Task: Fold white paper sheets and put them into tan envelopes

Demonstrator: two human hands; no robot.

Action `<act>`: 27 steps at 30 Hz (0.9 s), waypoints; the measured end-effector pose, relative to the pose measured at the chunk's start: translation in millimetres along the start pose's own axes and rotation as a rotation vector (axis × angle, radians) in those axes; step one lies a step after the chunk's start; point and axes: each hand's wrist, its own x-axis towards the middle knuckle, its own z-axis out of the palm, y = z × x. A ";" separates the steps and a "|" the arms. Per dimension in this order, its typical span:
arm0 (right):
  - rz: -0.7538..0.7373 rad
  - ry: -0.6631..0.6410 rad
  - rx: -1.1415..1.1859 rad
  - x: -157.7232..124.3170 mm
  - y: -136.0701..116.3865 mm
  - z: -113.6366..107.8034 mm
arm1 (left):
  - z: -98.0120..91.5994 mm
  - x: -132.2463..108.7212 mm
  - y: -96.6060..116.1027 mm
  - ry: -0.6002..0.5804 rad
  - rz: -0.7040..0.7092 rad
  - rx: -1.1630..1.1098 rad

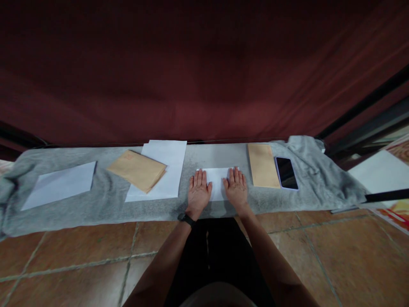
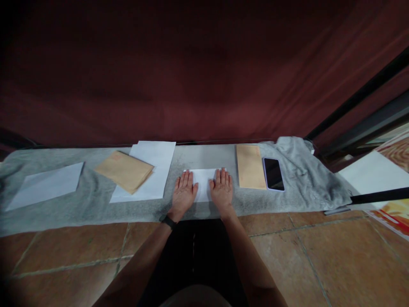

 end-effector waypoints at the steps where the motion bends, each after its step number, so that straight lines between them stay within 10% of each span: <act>1: 0.002 0.000 0.003 -0.8 0.3 -0.8 | 0.1 0.5 0.0 0.002 -0.005 -0.003; 16: 0.004 -0.098 -0.015 -1.1 -0.9 -8.5 | 9.6 31.9 55.2 -0.096 0.194 -0.117; 27: 0.002 -0.019 0.006 -0.8 -0.3 -4.3 | 10.0 32.9 30.0 -0.077 0.097 -0.038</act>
